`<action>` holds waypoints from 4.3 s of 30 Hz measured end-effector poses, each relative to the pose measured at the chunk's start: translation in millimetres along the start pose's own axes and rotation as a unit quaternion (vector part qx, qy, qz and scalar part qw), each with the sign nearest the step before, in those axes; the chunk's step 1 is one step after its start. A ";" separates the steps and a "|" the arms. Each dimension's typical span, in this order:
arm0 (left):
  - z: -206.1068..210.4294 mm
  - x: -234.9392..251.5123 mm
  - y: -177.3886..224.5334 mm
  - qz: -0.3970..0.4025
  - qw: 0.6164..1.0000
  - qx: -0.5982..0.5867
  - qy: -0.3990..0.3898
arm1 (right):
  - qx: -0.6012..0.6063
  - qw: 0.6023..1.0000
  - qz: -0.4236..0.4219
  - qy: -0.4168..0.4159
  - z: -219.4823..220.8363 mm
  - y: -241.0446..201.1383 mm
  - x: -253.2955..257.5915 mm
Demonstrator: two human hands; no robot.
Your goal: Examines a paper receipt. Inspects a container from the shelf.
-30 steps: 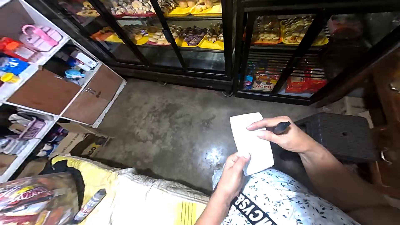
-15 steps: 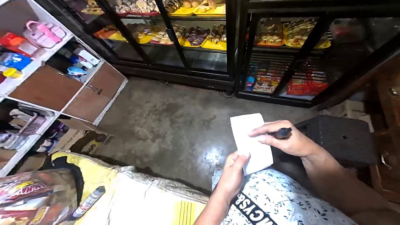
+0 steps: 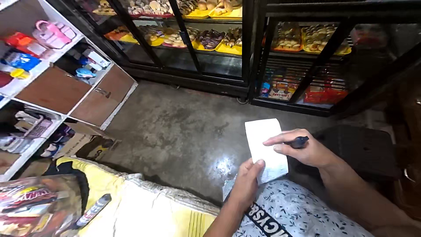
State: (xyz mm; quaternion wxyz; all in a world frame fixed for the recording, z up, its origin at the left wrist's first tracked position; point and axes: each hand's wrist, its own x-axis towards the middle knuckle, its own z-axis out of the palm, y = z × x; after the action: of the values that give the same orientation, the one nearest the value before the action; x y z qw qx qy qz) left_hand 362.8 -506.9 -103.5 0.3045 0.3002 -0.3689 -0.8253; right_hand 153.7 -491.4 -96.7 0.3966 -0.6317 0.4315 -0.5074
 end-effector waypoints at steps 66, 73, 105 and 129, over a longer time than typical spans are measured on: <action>-0.4 -15.4 -8.4 0.034 0.999 -0.033 0.022 | 0.025 0.999 0.010 0.020 11.6 -2.2 -10.5; 3.1 -15.9 -10.0 0.034 0.998 -0.044 0.028 | 0.016 1.000 0.005 0.010 8.8 -0.7 -13.5; 5.7 -14.4 -12.1 0.041 0.997 -0.057 0.017 | 0.005 0.999 0.039 0.027 5.7 -3.8 -12.8; 6.8 -13.1 -14.0 0.031 0.998 -0.054 0.021 | 0.011 0.999 0.039 0.034 5.0 -1.0 -12.7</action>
State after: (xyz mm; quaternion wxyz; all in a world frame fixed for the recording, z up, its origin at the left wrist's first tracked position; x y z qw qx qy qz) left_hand 362.3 -487.0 -107.3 0.3530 0.2894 -0.3267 -0.8276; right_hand 157.3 -478.7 -100.3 0.4080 -0.5924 0.4637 -0.5174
